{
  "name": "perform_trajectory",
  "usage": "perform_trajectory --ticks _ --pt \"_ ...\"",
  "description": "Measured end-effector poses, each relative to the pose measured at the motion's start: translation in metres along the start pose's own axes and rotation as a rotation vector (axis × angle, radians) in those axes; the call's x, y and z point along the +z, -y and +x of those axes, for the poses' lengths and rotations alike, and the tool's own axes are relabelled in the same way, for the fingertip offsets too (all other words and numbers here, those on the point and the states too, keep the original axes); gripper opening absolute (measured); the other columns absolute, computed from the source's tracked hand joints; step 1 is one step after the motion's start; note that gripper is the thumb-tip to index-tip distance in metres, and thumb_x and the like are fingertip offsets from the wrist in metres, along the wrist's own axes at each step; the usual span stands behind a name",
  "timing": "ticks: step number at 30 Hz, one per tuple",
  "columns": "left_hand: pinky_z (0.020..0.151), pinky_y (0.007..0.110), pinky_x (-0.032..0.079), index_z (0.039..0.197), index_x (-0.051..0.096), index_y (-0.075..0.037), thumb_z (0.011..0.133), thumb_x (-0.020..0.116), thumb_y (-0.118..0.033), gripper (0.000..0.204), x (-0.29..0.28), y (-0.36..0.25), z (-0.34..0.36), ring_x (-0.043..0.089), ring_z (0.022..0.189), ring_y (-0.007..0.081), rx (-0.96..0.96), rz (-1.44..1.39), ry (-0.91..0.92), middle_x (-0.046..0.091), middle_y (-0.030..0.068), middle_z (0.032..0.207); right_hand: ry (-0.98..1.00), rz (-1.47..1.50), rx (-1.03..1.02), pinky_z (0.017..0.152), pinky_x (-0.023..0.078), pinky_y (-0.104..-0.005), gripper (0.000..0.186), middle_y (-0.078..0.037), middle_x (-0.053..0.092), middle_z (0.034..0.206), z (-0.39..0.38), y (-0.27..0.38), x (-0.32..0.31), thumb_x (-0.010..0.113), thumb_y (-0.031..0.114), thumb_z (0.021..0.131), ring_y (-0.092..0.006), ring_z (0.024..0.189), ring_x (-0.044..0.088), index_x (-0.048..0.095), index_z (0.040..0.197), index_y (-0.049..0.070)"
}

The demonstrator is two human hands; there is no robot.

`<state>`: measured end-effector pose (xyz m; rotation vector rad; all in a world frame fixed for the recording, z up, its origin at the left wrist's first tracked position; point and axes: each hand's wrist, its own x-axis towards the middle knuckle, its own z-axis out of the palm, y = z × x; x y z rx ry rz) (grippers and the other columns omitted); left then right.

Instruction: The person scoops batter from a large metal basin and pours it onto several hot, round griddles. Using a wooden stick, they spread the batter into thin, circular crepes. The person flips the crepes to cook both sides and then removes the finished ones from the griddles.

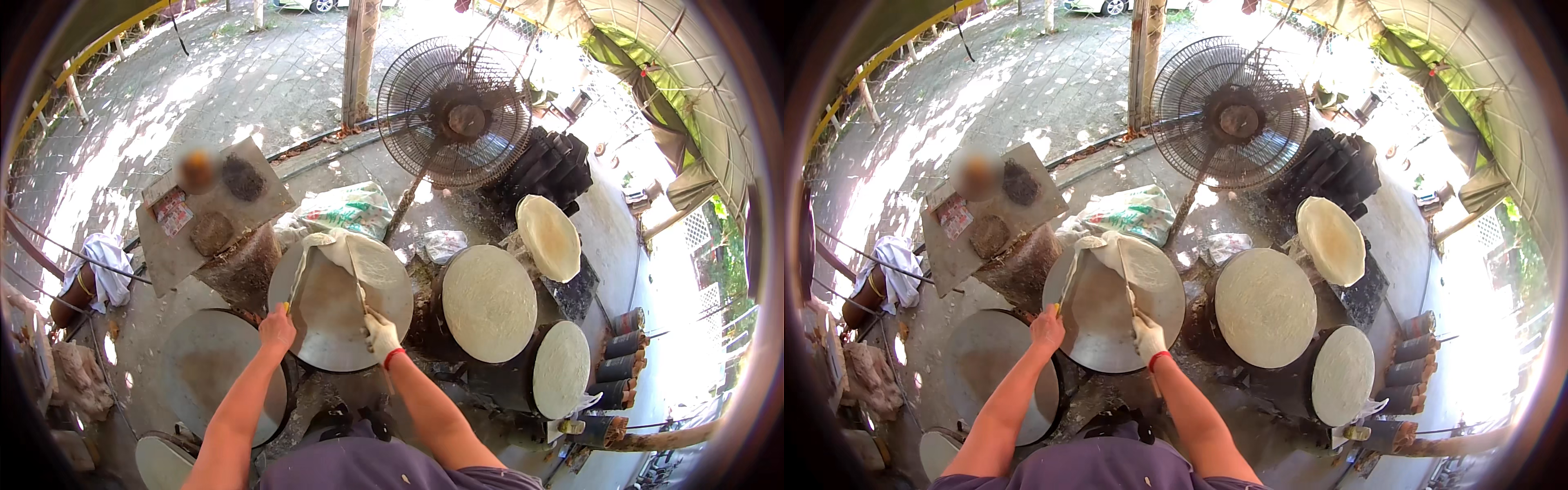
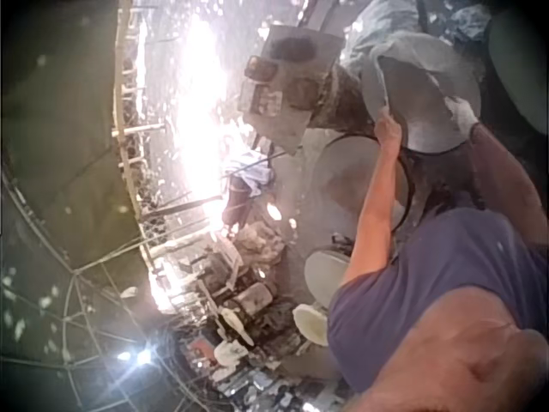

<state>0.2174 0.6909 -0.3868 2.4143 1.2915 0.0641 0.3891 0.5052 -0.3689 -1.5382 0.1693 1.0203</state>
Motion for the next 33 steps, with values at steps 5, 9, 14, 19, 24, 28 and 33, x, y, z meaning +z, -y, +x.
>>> perform_trajectory --ticks 5,9,14,19,24,28,33 --pt "0.071 0.047 0.047 0.127 0.048 -0.013 0.079 0.055 -0.009 0.049 -0.011 0.027 -0.024 0.058 0.084 0.0392 0.014 0.041 -0.080 0.053 0.0208 0.098 -0.249 -0.286 -0.469 0.088 0.044 -0.0273 0.035 -0.014 0.066 0.106 0.006 -0.045 -0.008 0.050 0.016 0.090 -0.0184 0.099 0.061 0.057 0.121 0.002" --pt "0.072 0.046 0.047 0.130 0.048 -0.017 0.076 0.056 -0.007 0.055 -0.030 0.030 -0.046 0.057 0.084 0.0369 0.022 0.039 -0.052 0.052 0.0176 0.097 0.131 -0.115 0.028 0.043 0.035 -0.0223 0.032 0.001 0.056 0.067 0.017 0.000 0.008 0.054 0.025 0.090 -0.0060 0.046 0.043 0.062 0.118 0.011" --pt "0.072 0.045 0.047 0.127 0.050 -0.018 0.074 0.057 -0.006 0.055 -0.052 0.053 -0.080 0.057 0.086 0.0341 0.011 -0.026 -0.058 0.051 0.0142 0.097 -0.245 -0.173 -0.417 0.052 0.042 -0.0212 0.034 -0.001 0.062 0.073 0.048 -0.054 -0.038 0.055 0.017 0.088 -0.0054 0.056 0.050 0.060 0.118 0.002" --pt "0.069 0.044 0.047 0.115 0.057 -0.012 0.073 0.060 -0.006 0.042 -0.058 0.067 -0.107 0.058 0.080 0.0353 0.103 -0.180 -0.171 0.055 0.0132 0.086 0.132 -0.364 -0.227 0.052 0.038 -0.0214 0.036 0.001 0.059 0.071 0.043 -0.015 0.005 0.056 0.023 0.088 -0.0056 0.057 0.047 0.061 0.119 0.004" --pt "0.062 0.042 0.047 0.100 0.059 -0.004 0.076 0.062 -0.008 0.025 -0.061 0.083 -0.141 0.057 0.065 0.0333 0.154 -0.479 -0.275 0.057 0.0130 0.071 -0.003 -0.274 -0.246 0.054 0.041 -0.0207 0.034 0.001 0.063 0.081 0.049 -0.008 -0.050 0.055 0.021 0.089 -0.0054 0.061 0.050 0.062 0.118 0.006" --pt "0.047 0.032 0.041 0.089 0.057 -0.003 0.084 0.059 -0.012 0.010 -0.069 0.057 -0.149 0.051 0.049 0.0192 -0.092 -0.853 0.046 0.054 0.0073 0.064 0.188 -0.534 -0.394 0.055 0.041 -0.0203 0.034 0.001 0.061 0.076 0.072 -0.014 -0.004 0.053 0.022 0.090 -0.0066 0.061 0.051 0.061 0.118 0.006" --pt "0.039 0.023 0.033 0.090 0.051 -0.006 0.090 0.052 -0.012 0.006 -0.095 0.002 -0.146 0.040 0.041 0.0075 -0.159 -1.678 0.166 0.045 0.0005 0.059 0.424 -0.524 -0.272 0.040 0.033 -0.0247 0.034 0.001 0.057 0.069 0.069 0.013 -0.050 0.056 0.027 0.088 -0.0069 0.047 0.043 0.064 0.114 0.007"
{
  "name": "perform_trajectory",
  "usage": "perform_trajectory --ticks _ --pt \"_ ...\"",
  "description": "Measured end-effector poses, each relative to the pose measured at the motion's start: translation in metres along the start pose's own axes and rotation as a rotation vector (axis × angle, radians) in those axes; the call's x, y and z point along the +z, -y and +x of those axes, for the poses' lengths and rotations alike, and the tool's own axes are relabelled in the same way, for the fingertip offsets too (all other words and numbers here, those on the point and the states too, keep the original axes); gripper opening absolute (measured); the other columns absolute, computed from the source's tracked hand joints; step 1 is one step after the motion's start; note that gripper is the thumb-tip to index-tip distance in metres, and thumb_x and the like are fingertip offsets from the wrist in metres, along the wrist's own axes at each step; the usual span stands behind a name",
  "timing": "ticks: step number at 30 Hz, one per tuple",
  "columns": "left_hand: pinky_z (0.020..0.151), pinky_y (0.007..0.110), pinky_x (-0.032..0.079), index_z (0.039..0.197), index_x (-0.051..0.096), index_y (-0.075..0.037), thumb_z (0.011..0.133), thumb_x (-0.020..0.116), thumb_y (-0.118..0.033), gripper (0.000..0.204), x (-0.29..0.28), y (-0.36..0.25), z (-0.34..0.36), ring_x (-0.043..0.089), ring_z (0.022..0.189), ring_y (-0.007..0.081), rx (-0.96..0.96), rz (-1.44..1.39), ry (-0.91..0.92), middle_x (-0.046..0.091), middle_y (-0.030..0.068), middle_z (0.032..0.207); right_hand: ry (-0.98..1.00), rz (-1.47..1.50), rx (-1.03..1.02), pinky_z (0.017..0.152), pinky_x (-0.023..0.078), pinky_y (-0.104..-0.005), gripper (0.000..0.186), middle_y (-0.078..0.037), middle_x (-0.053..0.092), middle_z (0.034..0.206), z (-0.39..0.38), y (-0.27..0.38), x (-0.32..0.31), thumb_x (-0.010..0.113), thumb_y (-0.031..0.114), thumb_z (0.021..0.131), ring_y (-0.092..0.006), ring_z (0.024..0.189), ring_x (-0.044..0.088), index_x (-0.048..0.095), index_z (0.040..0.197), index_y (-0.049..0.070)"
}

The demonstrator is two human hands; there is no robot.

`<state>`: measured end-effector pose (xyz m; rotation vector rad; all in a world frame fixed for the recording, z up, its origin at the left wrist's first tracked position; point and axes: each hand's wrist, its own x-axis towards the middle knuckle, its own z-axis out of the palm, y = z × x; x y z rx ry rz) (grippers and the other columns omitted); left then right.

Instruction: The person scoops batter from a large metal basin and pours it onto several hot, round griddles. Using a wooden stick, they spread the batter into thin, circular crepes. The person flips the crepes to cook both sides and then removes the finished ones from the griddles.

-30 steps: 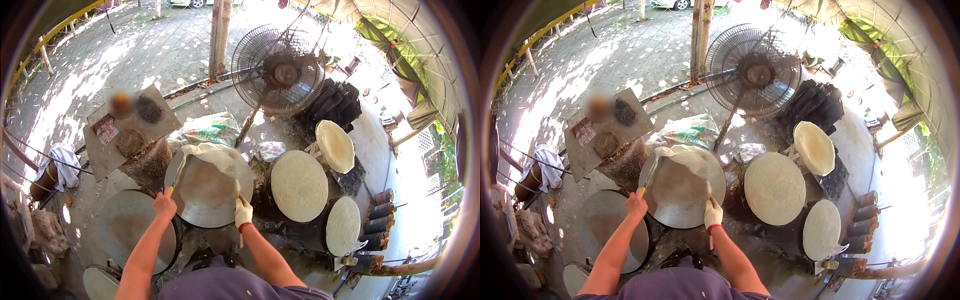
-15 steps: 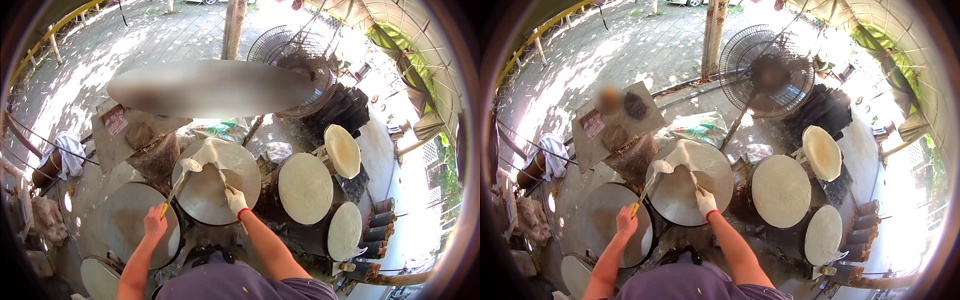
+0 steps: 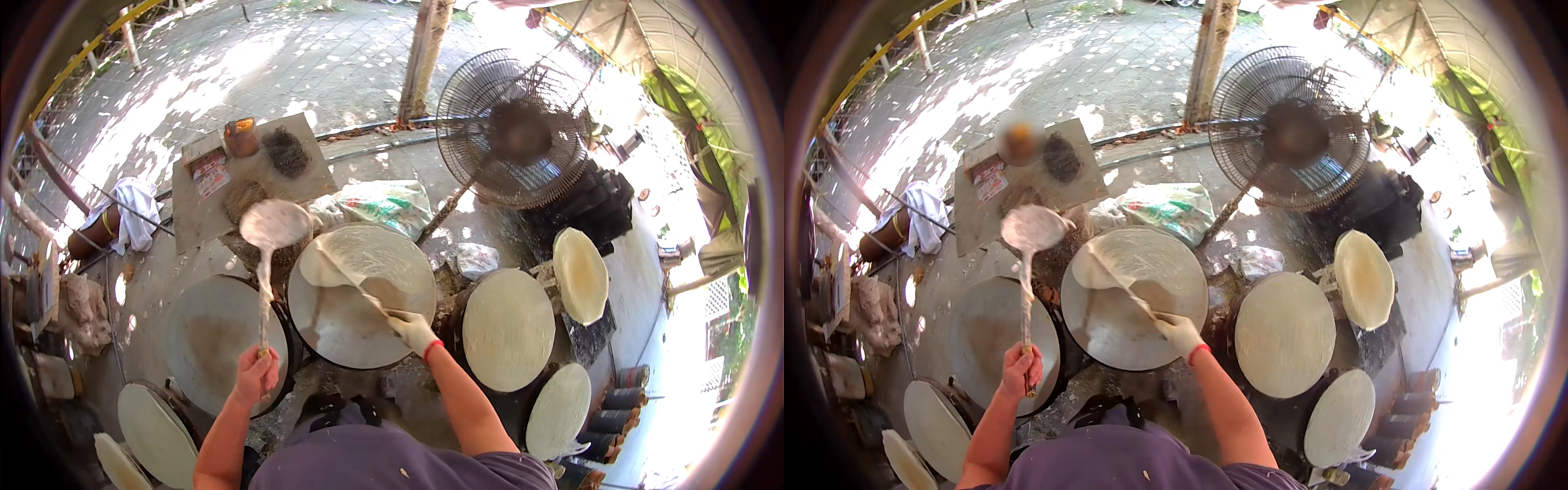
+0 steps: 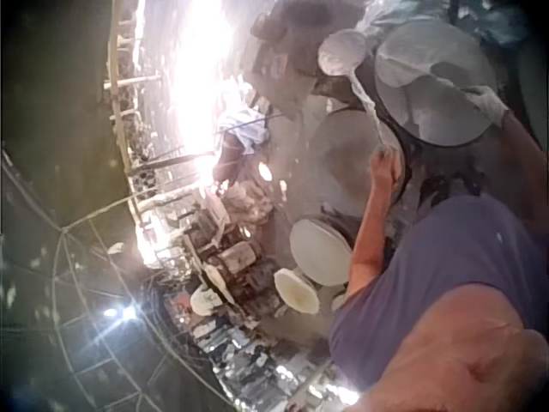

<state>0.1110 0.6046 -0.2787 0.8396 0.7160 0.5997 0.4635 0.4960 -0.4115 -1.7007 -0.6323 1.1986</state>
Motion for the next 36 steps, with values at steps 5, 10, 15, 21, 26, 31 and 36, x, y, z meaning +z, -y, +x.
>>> perform_trajectory --ticks 5,10,15,21,26,31,36 --pt "0.037 0.023 0.031 0.089 0.046 -0.007 0.090 0.051 -0.011 0.006 0.036 0.004 0.022 0.036 0.039 0.0074 0.020 -0.022 -0.297 0.041 -0.0004 0.058 -0.121 -0.170 -0.114 0.041 0.033 -0.0245 0.032 0.001 0.057 0.068 0.040 0.001 -0.014 0.057 0.028 0.088 -0.0066 0.046 0.042 0.065 0.111 0.008" --pt "0.035 0.025 0.032 0.085 0.044 -0.006 0.085 0.052 -0.006 0.007 0.028 0.050 0.011 0.039 0.039 0.0087 -0.058 0.010 -0.492 0.042 0.0010 0.058 0.249 -0.159 0.263 0.040 0.032 -0.0236 0.034 0.002 0.057 0.066 0.024 0.054 -0.012 0.059 0.030 0.087 -0.0059 0.043 0.040 0.064 0.116 0.012" --pt "0.039 0.030 0.038 0.085 0.045 -0.004 0.083 0.055 -0.007 0.010 0.026 0.088 -0.009 0.046 0.043 0.0129 -0.104 0.218 -0.624 0.047 0.0048 0.059 0.228 -0.063 0.211 0.039 0.032 -0.0229 0.041 0.001 0.058 0.067 0.061 0.054 -0.028 0.060 0.031 0.086 -0.0063 0.043 0.040 0.059 0.123 0.014" --pt "0.059 0.049 0.045 0.092 0.047 -0.003 0.080 0.060 -0.014 0.021 0.048 0.138 -0.029 0.059 0.066 0.0377 0.071 1.126 -0.705 0.058 0.0190 0.070 0.638 -0.126 0.492 0.037 0.029 -0.0226 0.036 0.002 0.051 0.061 0.041 0.042 -0.062 0.058 0.026 0.086 -0.0051 0.041 0.036 0.061 0.119 0.012" --pt "0.062 0.056 0.043 0.097 0.046 -0.005 0.081 0.056 -0.016 0.022 0.076 0.172 -0.069 0.057 0.071 0.0463 -0.168 1.318 -0.718 0.059 0.0255 0.074 0.602 -0.272 0.272 0.038 0.026 -0.0210 0.034 0.001 0.049 0.061 0.037 0.067 -0.105 0.058 0.020 0.086 -0.0033 0.044 0.036 0.062 0.118 0.011" --pt "0.060 0.055 0.043 0.096 0.044 -0.005 0.082 0.054 -0.015 0.019 0.089 0.185 -0.085 0.058 0.069 0.0458 -0.105 1.260 -0.826 0.059 0.0248 0.073 0.744 -0.194 0.428 0.039 0.026 -0.0209 0.037 0.002 0.049 0.062 0.040 0.082 -0.109 0.057 0.023 0.088 -0.0045 0.044 0.037 0.058 0.123 0.010" --pt "0.060 0.055 0.043 0.093 0.045 -0.004 0.083 0.054 -0.015 0.018 0.119 0.192 -0.099 0.058 0.067 0.0455 -0.193 1.309 -0.784 0.059 0.0245 0.072 0.309 0.046 0.188 0.038 0.030 -0.0247 0.039 0.003 0.049 0.063 0.063 0.069 -0.110 0.056 0.027 0.089 -0.0068 0.044 0.040 0.057 0.123 0.009"
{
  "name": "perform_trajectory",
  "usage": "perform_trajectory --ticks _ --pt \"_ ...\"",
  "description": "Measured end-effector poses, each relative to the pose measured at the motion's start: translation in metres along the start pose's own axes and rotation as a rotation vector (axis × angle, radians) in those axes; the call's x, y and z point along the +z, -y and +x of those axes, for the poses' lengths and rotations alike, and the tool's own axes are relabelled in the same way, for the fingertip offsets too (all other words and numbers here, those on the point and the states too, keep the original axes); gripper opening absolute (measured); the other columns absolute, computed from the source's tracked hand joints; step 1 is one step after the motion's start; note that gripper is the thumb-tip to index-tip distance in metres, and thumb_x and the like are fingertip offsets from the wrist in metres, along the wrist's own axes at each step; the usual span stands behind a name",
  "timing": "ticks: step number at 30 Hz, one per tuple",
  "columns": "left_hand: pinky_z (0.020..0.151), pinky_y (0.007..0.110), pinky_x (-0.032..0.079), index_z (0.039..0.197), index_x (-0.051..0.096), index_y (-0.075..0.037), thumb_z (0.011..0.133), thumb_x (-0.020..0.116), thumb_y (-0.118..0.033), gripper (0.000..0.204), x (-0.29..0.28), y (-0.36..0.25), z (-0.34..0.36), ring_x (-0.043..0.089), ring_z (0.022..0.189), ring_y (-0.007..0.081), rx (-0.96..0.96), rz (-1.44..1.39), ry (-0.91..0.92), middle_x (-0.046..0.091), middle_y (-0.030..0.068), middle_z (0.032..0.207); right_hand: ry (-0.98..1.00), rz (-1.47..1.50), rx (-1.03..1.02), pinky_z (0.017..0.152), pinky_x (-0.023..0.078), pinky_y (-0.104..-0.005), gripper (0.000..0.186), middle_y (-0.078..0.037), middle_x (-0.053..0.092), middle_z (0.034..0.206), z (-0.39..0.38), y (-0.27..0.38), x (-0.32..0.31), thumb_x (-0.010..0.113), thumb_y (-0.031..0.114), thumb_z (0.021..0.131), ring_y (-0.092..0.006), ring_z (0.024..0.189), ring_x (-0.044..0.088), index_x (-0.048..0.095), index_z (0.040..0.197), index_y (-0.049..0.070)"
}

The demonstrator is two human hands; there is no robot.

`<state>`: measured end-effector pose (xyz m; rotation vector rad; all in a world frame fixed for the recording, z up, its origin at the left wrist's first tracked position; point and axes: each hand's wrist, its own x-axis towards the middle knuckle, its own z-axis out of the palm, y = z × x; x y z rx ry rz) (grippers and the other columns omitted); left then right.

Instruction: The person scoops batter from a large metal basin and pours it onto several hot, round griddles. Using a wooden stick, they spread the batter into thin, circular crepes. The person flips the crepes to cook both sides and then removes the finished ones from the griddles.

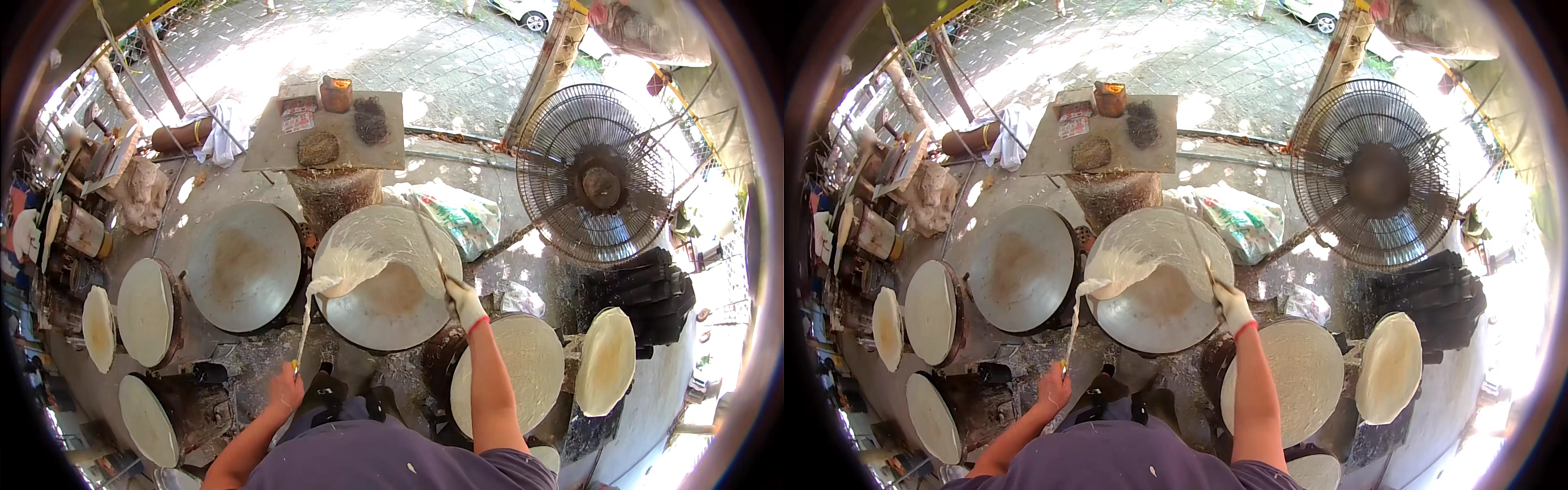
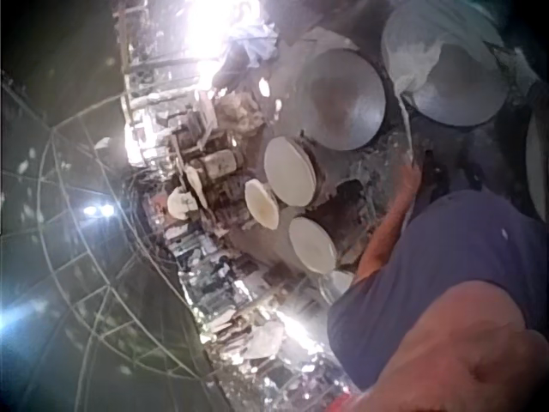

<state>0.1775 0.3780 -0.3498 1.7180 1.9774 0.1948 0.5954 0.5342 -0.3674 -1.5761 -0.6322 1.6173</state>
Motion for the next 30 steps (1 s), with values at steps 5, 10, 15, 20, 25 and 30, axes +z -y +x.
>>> perform_trajectory --ticks 5,10,15,20,25,30 --pt "0.058 0.054 0.045 0.094 0.045 -0.005 0.082 0.054 -0.015 0.018 0.009 -0.005 -0.028 0.059 0.065 0.0430 0.055 0.098 0.003 0.060 0.0226 0.071 0.099 -0.497 -0.330 0.041 0.030 -0.0253 0.036 -0.001 0.054 0.064 0.079 -0.047 0.048 0.059 0.026 0.086 -0.0076 0.045 0.039 0.061 0.118 0.009" --pt "0.058 0.053 0.046 0.095 0.045 -0.005 0.081 0.054 -0.015 0.019 0.018 0.003 -0.051 0.060 0.064 0.0412 0.060 0.146 0.032 0.061 0.0212 0.071 0.457 -0.485 0.213 0.041 0.030 -0.0249 0.035 0.001 0.053 0.065 0.004 -0.012 0.037 0.061 0.028 0.083 -0.0077 0.045 0.037 0.065 0.113 0.010" --pt "0.058 0.053 0.047 0.097 0.046 -0.005 0.081 0.053 -0.013 0.020 0.017 -0.009 -0.055 0.060 0.064 0.0411 0.109 0.117 0.053 0.061 0.0212 0.072 -0.015 -0.366 0.052 0.038 0.029 -0.0249 0.039 0.002 0.052 0.065 0.012 -0.024 0.039 0.060 0.030 0.084 -0.0070 0.043 0.037 0.062 0.117 0.010" --pt "0.057 0.053 0.046 0.096 0.045 -0.005 0.081 0.052 -0.012 0.018 0.018 0.011 -0.051 0.060 0.065 0.0416 0.174 0.117 0.059 0.061 0.0217 0.073 0.284 -0.352 0.211 0.036 0.028 -0.0244 0.036 0.001 0.051 0.065 -0.027 -0.036 0.030 0.059 0.029 0.085 -0.0073 0.042 0.038 0.062 0.116 0.012" --pt "0.057 0.052 0.046 0.096 0.045 -0.005 0.081 0.053 -0.014 0.018 0.004 0.023 -0.036 0.059 0.066 0.0426 0.256 0.079 0.077 0.061 0.0214 0.072 0.055 -0.160 0.195 0.037 0.027 -0.0236 0.036 0.000 0.053 0.065 -0.058 -0.067 0.046 0.059 0.027 0.085 -0.0070 0.041 0.038 0.062 0.118 0.014" --pt "0.055 0.048 0.046 0.095 0.050 -0.005 0.081 0.058 -0.013 0.019 -0.030 0.046 -0.014 0.058 0.065 0.0424 0.460 -0.156 0.033 0.060 0.0197 0.069 0.142 -0.034 0.226 0.035 0.027 -0.0212 0.039 0.003 0.048 0.066 -0.107 -0.113 0.059 0.056 0.025 0.090 -0.0043 0.043 0.038 0.053 0.126 0.010"
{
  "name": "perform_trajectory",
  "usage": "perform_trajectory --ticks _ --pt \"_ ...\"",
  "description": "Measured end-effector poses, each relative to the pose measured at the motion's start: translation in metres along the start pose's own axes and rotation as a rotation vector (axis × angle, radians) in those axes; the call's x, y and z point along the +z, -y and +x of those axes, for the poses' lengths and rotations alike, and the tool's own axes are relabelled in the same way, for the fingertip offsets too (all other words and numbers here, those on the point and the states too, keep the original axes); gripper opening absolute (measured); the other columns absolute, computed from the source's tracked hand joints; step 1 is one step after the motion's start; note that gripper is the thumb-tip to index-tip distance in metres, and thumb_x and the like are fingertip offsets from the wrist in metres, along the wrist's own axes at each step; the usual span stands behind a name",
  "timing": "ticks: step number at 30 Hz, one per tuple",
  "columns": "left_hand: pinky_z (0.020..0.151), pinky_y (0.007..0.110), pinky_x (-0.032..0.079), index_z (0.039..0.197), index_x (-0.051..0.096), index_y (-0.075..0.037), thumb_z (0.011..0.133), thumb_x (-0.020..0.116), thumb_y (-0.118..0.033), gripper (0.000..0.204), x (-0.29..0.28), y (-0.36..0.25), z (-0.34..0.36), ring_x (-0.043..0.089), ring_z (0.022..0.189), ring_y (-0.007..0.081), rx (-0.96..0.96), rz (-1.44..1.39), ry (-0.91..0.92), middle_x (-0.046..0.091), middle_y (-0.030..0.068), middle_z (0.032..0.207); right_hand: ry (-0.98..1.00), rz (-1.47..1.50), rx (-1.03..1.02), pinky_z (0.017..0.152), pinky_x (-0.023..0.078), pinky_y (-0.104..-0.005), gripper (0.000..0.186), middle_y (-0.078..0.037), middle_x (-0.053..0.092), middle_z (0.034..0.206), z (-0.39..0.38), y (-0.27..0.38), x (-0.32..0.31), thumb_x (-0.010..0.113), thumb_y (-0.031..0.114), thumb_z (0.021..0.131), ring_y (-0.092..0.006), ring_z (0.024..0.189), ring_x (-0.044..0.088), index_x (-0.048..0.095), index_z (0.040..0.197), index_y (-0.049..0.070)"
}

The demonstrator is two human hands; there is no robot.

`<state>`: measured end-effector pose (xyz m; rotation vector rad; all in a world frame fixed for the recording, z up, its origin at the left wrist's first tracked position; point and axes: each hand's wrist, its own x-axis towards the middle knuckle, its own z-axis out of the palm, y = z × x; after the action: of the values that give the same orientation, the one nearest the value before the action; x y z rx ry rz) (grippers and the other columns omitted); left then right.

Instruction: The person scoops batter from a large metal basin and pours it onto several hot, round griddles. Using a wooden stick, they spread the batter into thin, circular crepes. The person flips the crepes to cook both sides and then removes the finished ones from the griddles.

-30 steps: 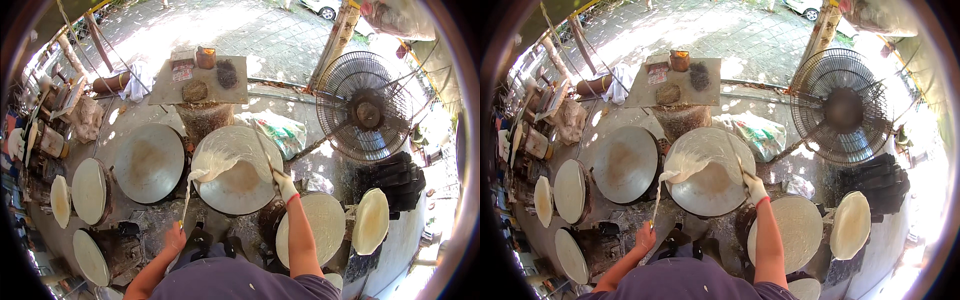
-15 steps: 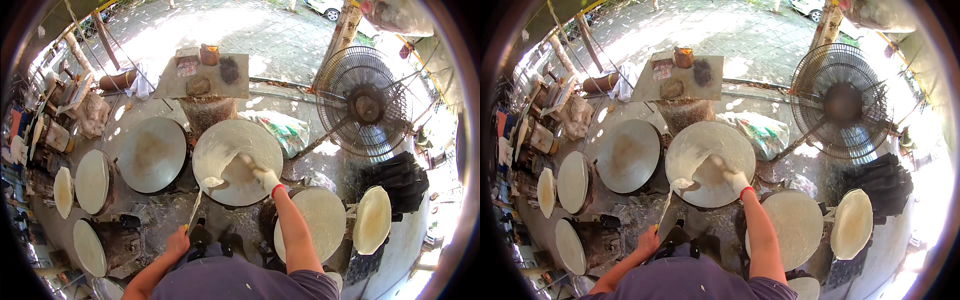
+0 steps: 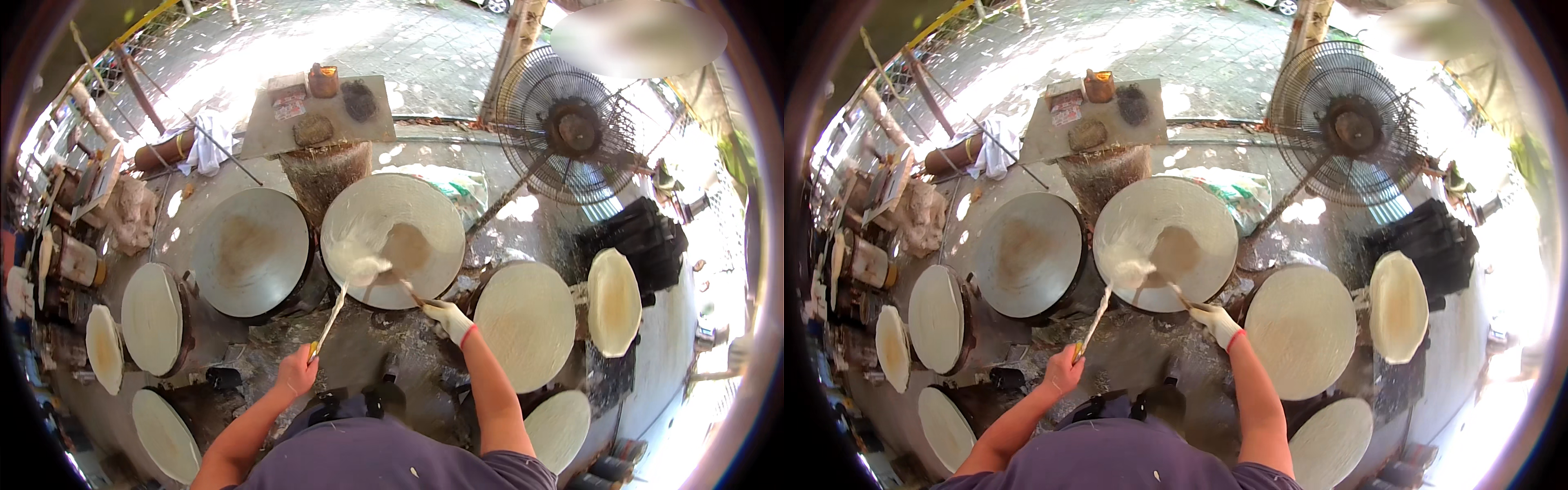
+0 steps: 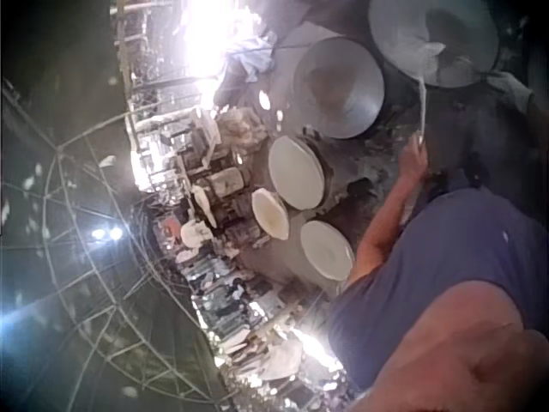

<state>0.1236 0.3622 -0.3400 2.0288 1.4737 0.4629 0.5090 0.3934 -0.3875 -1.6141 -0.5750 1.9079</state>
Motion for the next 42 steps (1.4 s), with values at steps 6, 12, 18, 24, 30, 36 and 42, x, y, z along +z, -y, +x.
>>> perform_trajectory --ticks 6,12,18,24,30,36,42 --pt "0.042 0.029 0.040 0.094 0.050 -0.002 0.085 0.060 -0.009 0.014 -0.087 0.017 0.009 0.055 0.045 0.0147 -0.044 -0.600 0.008 0.054 0.0040 0.059 -0.184 0.538 -0.072 0.045 0.036 -0.0225 0.034 0.001 0.052 0.068 -0.032 -0.069 0.170 0.056 0.021 0.089 -0.0068 0.052 0.047 0.053 0.122 0.012" --pt "0.035 0.021 0.029 0.097 0.044 -0.004 0.091 0.046 -0.004 0.006 -0.161 0.051 -0.001 0.036 0.038 0.0061 -0.068 -1.121 0.034 0.040 -0.0008 0.056 -0.352 0.289 -0.332 0.047 0.037 -0.0244 0.036 0.001 0.054 0.068 0.087 -0.053 0.277 0.056 0.025 0.089 -0.0075 0.053 0.048 0.057 0.118 0.004" --pt "0.033 0.023 0.029 0.100 0.043 -0.008 0.090 0.046 -0.006 0.011 -0.199 0.100 -0.055 0.033 0.036 0.0073 -0.284 -1.417 -0.027 0.036 -0.0015 0.054 -1.049 0.120 -0.263 0.080 0.046 -0.0380 0.042 -0.023 0.064 0.095 0.075 -0.049 0.357 0.048 0.031 0.088 -0.0344 0.089 0.062 0.058 0.115 0.000" --pt "0.030 0.024 0.030 0.111 0.044 -0.007 0.090 0.044 -0.010 0.022 -0.196 0.135 -0.081 0.033 0.033 0.0082 -0.283 -1.556 0.091 0.035 0.0000 0.052 -0.903 0.225 -0.549 0.045 0.033 -0.0274 0.023 0.001 0.048 0.060 0.144 -0.105 0.264 0.052 0.022 0.090 -0.0104 0.047 0.040 0.062 0.100 0.004" --pt "0.033 0.024 0.029 0.112 0.043 -0.006 0.089 0.048 -0.008 0.024 -0.190 0.134 -0.092 0.033 0.036 0.0080 -0.262 -1.668 0.225 0.035 -0.0002 0.055 -0.905 0.517 -0.456 0.061 0.043 -0.0329 0.030 -0.010 0.058 0.074 0.098 -0.054 0.294 0.049 0.029 0.090 -0.0197 0.061 0.052 0.059 0.100 0.002" --pt "0.035 0.024 0.030 0.111 0.043 -0.007 0.088 0.052 -0.008 0.024 -0.176 0.103 -0.101 0.034 0.039 0.0079 -0.278 -1.735 0.292 0.035 -0.0005 0.058 -0.794 0.430 -0.398 0.044 0.034 -0.0295 0.023 -0.001 0.049 0.057 0.073 -0.098 0.242 0.054 0.025 0.088 -0.0117 0.046 0.043 0.059 0.098 0.005" --pt "0.038 0.024 0.031 0.110 0.044 -0.009 0.088 0.053 -0.011 0.024 -0.142 0.062 -0.106 0.034 0.042 0.0085 -0.287 -1.713 0.299 0.035 -0.0006 0.059 -0.683 -0.352 -0.460 0.052 0.041 -0.0314 0.026 -0.005 0.056 0.066 0.099 -0.164 0.224 0.054 0.026 0.088 -0.0192 0.056 0.053 0.062 0.103 0.006"
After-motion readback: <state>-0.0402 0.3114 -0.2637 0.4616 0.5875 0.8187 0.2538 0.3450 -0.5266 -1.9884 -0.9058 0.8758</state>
